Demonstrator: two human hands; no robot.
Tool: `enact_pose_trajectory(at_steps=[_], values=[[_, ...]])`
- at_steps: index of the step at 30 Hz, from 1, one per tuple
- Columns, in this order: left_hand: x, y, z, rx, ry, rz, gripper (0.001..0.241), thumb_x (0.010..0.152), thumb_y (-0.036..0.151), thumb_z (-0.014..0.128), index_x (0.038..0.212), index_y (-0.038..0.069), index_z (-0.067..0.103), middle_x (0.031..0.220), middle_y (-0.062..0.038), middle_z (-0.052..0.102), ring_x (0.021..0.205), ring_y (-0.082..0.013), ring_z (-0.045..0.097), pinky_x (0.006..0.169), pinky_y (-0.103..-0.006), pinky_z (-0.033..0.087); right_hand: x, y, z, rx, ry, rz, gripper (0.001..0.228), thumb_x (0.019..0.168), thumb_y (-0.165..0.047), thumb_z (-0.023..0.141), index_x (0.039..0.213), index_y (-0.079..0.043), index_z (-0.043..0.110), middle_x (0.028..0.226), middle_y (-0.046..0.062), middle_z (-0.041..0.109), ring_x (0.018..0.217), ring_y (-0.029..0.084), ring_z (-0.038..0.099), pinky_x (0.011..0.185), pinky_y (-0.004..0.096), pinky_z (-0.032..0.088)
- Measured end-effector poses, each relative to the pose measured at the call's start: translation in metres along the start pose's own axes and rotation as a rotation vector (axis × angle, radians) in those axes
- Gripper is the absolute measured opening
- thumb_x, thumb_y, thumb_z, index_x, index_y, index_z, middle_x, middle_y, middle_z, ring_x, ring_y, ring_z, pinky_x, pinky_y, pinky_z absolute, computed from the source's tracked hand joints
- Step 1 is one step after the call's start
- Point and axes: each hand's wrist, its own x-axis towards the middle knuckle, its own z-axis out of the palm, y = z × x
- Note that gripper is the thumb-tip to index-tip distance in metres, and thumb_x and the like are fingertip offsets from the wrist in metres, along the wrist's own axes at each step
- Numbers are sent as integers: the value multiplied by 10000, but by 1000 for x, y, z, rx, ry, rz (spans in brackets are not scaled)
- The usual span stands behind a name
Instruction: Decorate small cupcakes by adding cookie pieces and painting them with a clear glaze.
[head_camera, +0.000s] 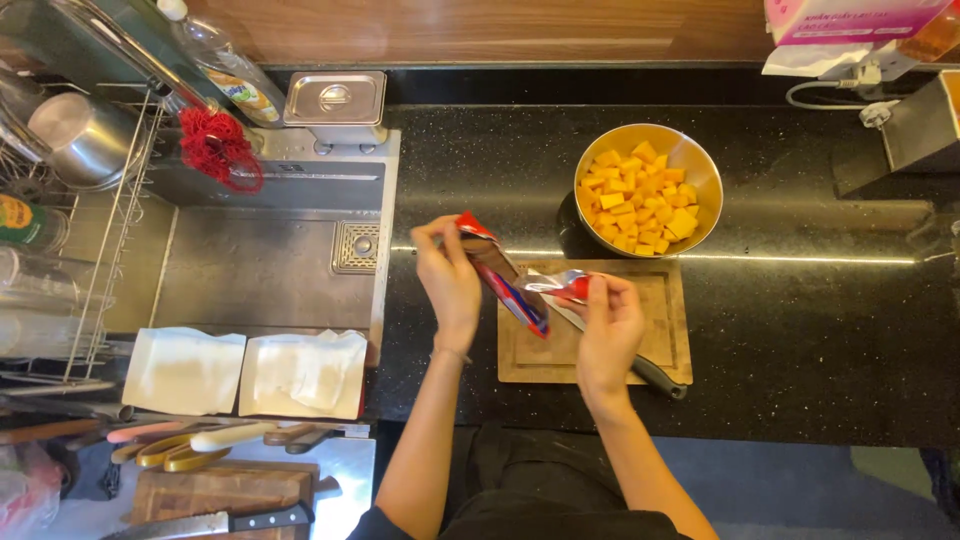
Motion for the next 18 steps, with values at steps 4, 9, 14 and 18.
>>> enact_pose_trajectory(at_steps=[4, 9, 14, 18], values=[[31, -109, 9, 136, -14, 65, 163, 1096, 140, 565, 1077, -21, 565, 1007, -199, 693, 906, -302, 705, 834, -414, 556, 5, 41, -27, -23, -22, 153, 170, 1053, -118, 557, 1101, 36, 608, 1029, 141, 702, 866, 222, 740, 854, 375, 633], [99, -181, 37, 174, -111, -25, 177, 1063, 176, 593, 1066, 0, 586, 945, -181, 712, 856, -268, 703, 791, -403, 543, -11, 107, -40, -23, 20, 243, 165, 1047, -101, 575, 1080, 56, 615, 1031, 151, 713, 931, 229, 736, 888, 393, 635], [149, -291, 95, -131, -302, -106, 169, 1046, 175, 626, 1046, 10, 592, 931, -133, 702, 859, -191, 667, 775, -345, 555, -35, 94, -9, -170, -26, 183, 163, 1045, -102, 589, 1086, 53, 616, 1008, 113, 679, 936, 211, 748, 874, 326, 591], [161, -320, 138, -77, -536, -138, 168, 1007, 171, 657, 1017, 9, 618, 931, -107, 736, 854, -158, 704, 766, -304, 569, -41, 94, 9, -521, -122, 227, 173, 998, -112, 623, 1068, 27, 698, 971, 105, 781, 910, 161, 740, 823, 287, 568]])
